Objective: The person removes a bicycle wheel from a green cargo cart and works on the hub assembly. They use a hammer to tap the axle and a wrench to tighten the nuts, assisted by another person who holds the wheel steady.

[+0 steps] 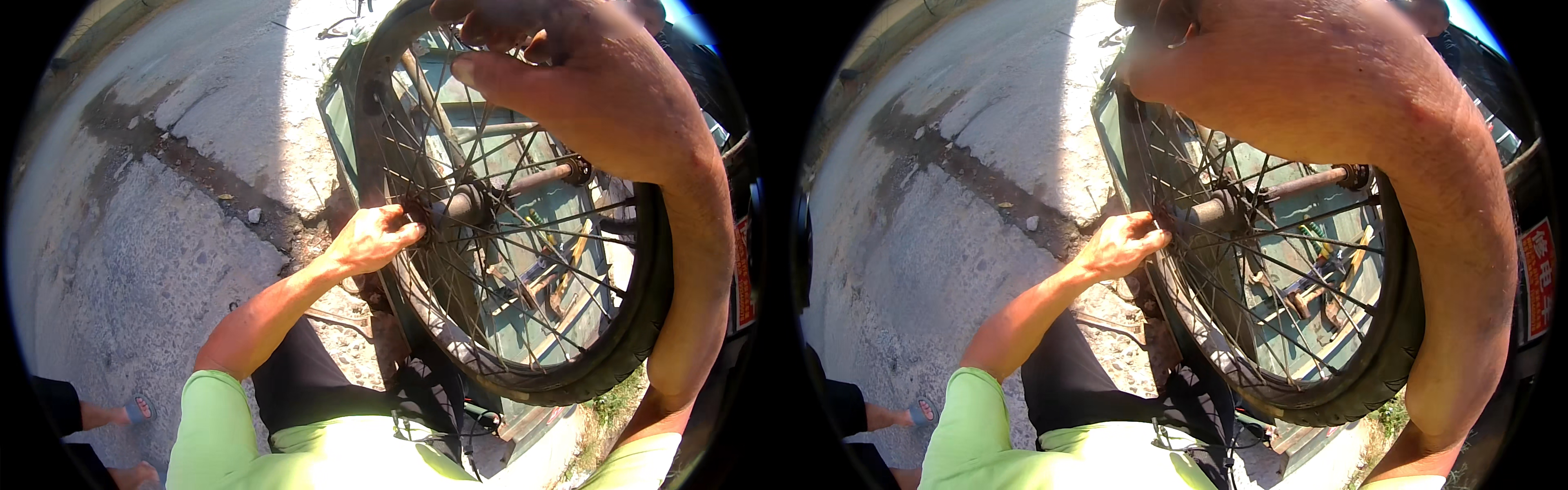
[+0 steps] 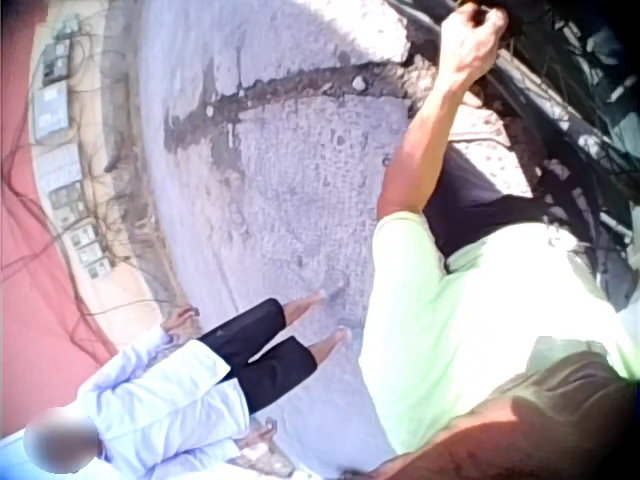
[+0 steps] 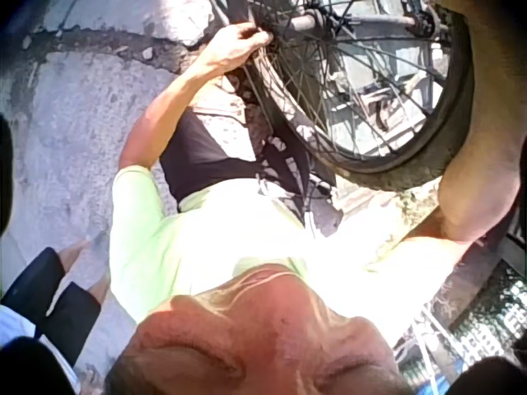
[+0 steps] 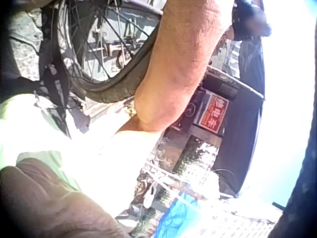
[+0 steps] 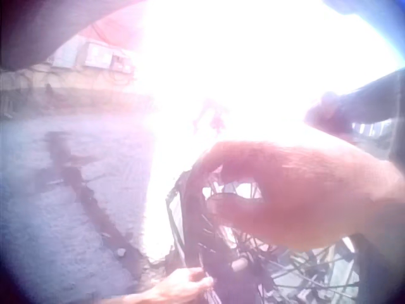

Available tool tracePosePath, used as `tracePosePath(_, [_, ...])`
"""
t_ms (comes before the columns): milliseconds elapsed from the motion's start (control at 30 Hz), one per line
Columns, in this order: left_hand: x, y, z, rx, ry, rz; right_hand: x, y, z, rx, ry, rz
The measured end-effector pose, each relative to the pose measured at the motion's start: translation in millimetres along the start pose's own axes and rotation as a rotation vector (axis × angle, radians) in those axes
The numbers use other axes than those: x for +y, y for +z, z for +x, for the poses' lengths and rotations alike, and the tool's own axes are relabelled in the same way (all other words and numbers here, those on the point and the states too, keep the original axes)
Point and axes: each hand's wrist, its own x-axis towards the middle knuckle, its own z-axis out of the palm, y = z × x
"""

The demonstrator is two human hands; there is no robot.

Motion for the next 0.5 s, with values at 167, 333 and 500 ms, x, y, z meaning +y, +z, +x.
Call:
tracePosePath(167, [-2, -17, -1, 0.115, 0.504, 0.815, 6, -1, -2, 0.085, -0.030, -0.002])
tracePosePath(333, [6, -9, 5, 0.134, 0.662, 0.821, 5, -10, -11, 0.104, -0.008, -0.024])
tracePosePath(500, [-8, -1, 1, 0.152, 0.129, 0.294, 18, -8, -4, 0.158, -0.042, -0.015])
